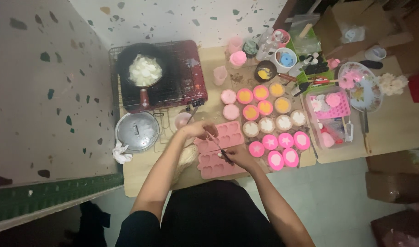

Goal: Preparing and cutting wicks to be placed into candle molds.

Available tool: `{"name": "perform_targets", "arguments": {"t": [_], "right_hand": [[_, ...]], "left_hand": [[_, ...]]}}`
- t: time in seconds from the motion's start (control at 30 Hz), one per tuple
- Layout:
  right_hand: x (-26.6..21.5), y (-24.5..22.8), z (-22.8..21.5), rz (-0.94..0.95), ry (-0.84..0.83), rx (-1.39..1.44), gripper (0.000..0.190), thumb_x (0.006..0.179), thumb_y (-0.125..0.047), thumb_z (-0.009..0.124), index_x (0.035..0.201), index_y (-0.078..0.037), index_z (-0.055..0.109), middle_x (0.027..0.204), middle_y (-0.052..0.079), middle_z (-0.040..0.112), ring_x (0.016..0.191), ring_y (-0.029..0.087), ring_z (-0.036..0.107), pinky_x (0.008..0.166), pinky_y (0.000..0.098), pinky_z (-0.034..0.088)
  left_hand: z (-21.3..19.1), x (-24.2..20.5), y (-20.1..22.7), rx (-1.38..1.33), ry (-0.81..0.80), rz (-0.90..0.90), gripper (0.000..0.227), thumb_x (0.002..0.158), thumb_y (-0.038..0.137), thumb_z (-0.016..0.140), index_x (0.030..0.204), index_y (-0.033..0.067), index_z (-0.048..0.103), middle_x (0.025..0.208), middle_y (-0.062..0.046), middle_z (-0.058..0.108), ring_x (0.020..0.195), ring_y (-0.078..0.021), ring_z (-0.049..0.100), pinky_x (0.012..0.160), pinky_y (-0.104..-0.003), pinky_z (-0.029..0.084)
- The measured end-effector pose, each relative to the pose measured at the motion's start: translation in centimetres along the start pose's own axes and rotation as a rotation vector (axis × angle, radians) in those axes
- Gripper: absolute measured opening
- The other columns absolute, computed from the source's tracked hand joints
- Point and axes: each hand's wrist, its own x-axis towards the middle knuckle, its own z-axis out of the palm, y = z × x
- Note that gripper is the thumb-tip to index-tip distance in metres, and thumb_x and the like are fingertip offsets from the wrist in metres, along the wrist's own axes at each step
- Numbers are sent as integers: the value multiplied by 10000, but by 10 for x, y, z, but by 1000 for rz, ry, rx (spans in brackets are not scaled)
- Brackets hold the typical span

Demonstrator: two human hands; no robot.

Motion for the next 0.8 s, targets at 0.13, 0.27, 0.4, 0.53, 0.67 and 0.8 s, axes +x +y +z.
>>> {"name": "perform_targets", "arguments": {"t": [0.13, 0.27, 0.4, 0.53, 0.67, 0.8], "right_hand": [[-1, -2, 1, 21, -15, 49, 471, 842, -440, 809, 673, -15, 695, 556, 2, 586, 518, 87, 562, 500, 268, 445], [-1, -4, 2, 21, -29, 126, 372, 837, -408, 788, 724, -57, 744, 565, -10, 593, 522, 81, 559, 499, 268, 437], [1, 2, 3, 6, -6, 87, 410, 874, -369, 769, 679, -14, 709, 551, 15, 582, 514, 95, 548, 489, 284, 421], [6, 18, 5, -38, -18, 119, 424, 887, -342, 751, 662, 8, 671, 561, 17, 575, 514, 99, 535, 489, 289, 432], [5, 29, 6, 35, 20, 151, 477, 897, -395, 763, 654, 5, 674, 556, 22, 587, 514, 104, 559, 501, 290, 434], [-3, 52, 8, 85, 136, 132, 509, 885, -437, 760, 646, 5, 682, 558, 31, 593, 521, 111, 564, 517, 293, 451]], "left_hand": [[-8, 12, -15, 138, -174, 158, 486, 712, -143, 633, 1157, 28, 728, 1168, -72, 762, 1012, -196, 747, 871, -335, 610], [-3, 6, -7, 300, -87, 212, 501, 644, -160, 715, 1109, 17, 781, 1155, -87, 770, 1084, -181, 698, 897, -331, 583], [4, -10, 10, 201, -22, 106, 432, 690, -121, 739, 1093, 29, 780, 1159, -77, 772, 1028, -173, 718, 843, -313, 616], [17, -29, 38, 215, 59, 91, 450, 668, -147, 744, 1079, 33, 788, 1164, -55, 763, 986, -154, 704, 797, -310, 624], [23, 7, 4, 251, 211, -51, 479, 665, -140, 713, 1094, 60, 789, 1122, -82, 787, 983, -188, 708, 818, -329, 601], [22, 75, -52, 404, 565, 167, 333, 861, 0, 570, 1130, 47, 762, 1150, -171, 751, 1083, -289, 707, 952, -381, 546]]}}
